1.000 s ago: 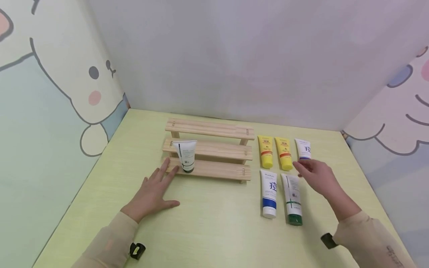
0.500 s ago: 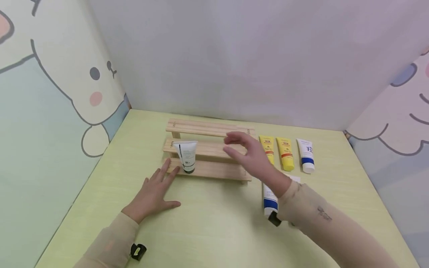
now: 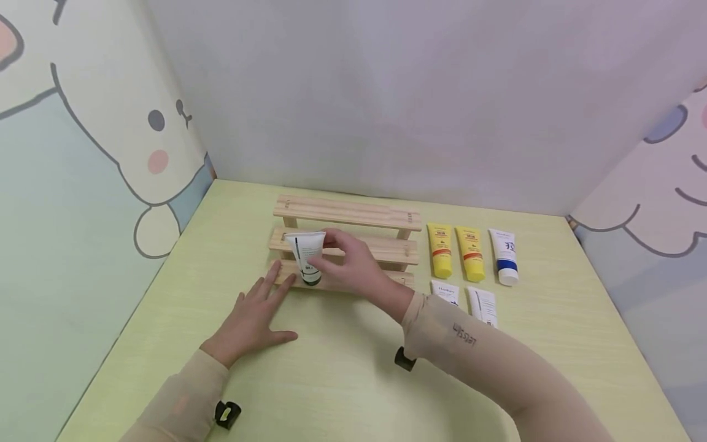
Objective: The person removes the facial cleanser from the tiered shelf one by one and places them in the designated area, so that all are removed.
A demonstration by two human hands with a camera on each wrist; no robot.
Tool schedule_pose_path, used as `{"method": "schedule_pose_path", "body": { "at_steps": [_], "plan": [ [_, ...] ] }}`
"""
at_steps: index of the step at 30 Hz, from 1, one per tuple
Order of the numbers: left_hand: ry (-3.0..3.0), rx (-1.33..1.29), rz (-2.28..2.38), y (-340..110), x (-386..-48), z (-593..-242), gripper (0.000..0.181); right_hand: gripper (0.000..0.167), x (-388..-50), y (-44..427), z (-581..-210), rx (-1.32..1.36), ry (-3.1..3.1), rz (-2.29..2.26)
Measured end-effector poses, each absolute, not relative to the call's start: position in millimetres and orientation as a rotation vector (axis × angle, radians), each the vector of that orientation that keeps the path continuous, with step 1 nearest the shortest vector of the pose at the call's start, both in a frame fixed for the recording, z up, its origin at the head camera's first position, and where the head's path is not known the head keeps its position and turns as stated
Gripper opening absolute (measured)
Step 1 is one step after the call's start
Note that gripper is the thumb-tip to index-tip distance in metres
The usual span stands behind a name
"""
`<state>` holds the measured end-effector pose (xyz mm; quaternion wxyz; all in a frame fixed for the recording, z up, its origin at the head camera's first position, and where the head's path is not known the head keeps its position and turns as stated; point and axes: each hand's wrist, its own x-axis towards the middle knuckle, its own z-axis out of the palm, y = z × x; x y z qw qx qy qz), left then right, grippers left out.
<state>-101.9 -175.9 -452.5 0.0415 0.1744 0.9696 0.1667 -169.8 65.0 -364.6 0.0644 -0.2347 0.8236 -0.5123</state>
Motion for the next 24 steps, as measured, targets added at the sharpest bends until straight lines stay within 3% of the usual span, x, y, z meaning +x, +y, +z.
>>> {"method": "schedule_pose_path", "body": {
  "at_steps": [13, 24],
  "plan": [
    [2.968, 0.546, 0.518, -175.7, -101.5, -452.9, 0.113, 0.032, -166.2, 64.0, -367.7, -0.599, 2.585, -1.514],
    [2.981, 0.557, 0.527, -177.1, -100.3, -452.1, 0.114, 0.033, -157.5, 158.2, -319.2, -0.519, 2.730, -1.492]
  ]
}}
